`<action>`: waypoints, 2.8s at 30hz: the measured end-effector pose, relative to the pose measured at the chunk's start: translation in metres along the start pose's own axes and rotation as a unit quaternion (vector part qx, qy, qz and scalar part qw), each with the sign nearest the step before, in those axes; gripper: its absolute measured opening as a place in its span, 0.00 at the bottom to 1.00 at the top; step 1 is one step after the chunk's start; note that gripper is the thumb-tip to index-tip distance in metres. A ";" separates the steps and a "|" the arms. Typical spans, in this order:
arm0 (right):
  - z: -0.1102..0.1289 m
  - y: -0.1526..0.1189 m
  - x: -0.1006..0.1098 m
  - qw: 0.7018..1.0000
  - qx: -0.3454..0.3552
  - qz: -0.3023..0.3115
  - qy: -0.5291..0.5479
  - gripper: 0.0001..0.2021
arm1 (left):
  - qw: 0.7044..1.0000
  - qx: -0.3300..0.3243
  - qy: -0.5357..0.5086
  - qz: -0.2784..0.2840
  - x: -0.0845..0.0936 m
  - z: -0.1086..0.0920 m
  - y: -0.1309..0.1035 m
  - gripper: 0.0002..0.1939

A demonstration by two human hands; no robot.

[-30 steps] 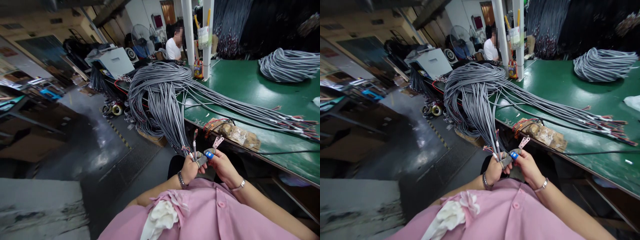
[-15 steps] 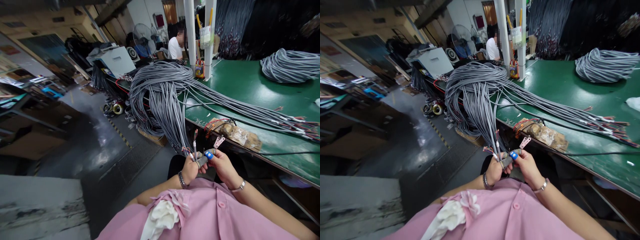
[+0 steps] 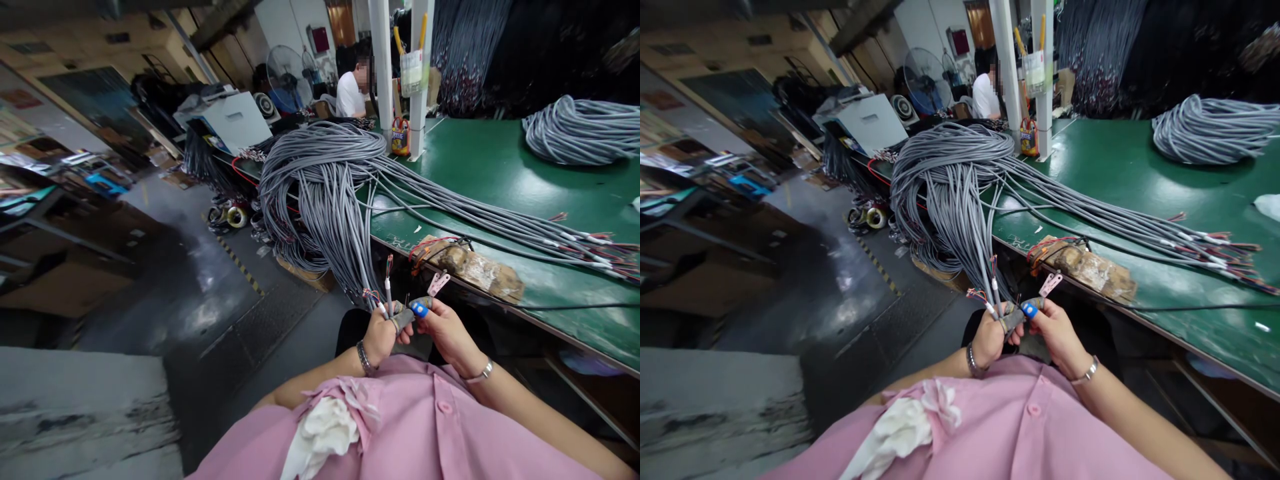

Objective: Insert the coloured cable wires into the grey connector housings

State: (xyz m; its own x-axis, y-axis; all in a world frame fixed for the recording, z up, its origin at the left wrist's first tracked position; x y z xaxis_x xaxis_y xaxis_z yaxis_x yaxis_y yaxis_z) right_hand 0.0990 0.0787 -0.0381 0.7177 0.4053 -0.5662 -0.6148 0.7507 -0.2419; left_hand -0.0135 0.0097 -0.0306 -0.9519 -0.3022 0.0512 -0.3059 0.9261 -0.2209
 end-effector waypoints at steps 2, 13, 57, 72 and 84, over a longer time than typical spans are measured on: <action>-0.002 0.000 0.002 1.000 -0.007 0.011 -0.002 0.12 | 1.000 -0.003 0.000 -0.003 0.001 0.000 0.000 0.18; 0.001 -0.003 0.003 1.000 0.009 -0.001 -0.016 0.11 | 1.000 0.000 -0.003 -0.016 0.002 0.000 0.000 0.19; 0.007 -0.006 -0.017 0.999 -0.007 -0.007 0.048 0.12 | 0.998 -0.002 0.008 -0.064 0.000 -0.001 0.002 0.18; 0.012 0.017 0.038 0.981 -0.026 -0.077 0.176 0.18 | 0.997 0.048 -0.038 0.043 0.000 -0.018 0.007 0.15; 0.029 0.033 0.029 0.986 -0.038 -0.019 0.160 0.22 | 0.980 0.085 -0.029 0.179 -0.027 -0.023 0.034 0.18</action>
State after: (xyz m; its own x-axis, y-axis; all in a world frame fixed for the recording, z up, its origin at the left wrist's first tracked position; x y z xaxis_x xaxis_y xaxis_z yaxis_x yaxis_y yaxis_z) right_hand 0.1090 0.1307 -0.0397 0.6084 0.1829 -0.7723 -0.6206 0.7162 -0.3193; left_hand 0.0015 0.0549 -0.0173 -0.9934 0.0180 -0.1128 0.0592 0.9257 -0.3736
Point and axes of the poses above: each hand's wrist, its own y-axis towards the middle knuckle, its own x-axis out of the back of the hand, z = x × y, the point moved 4 cm from there along y, towards the middle knuckle, and after that the axes turned 13 degrees about y, right-handed, at the moved point
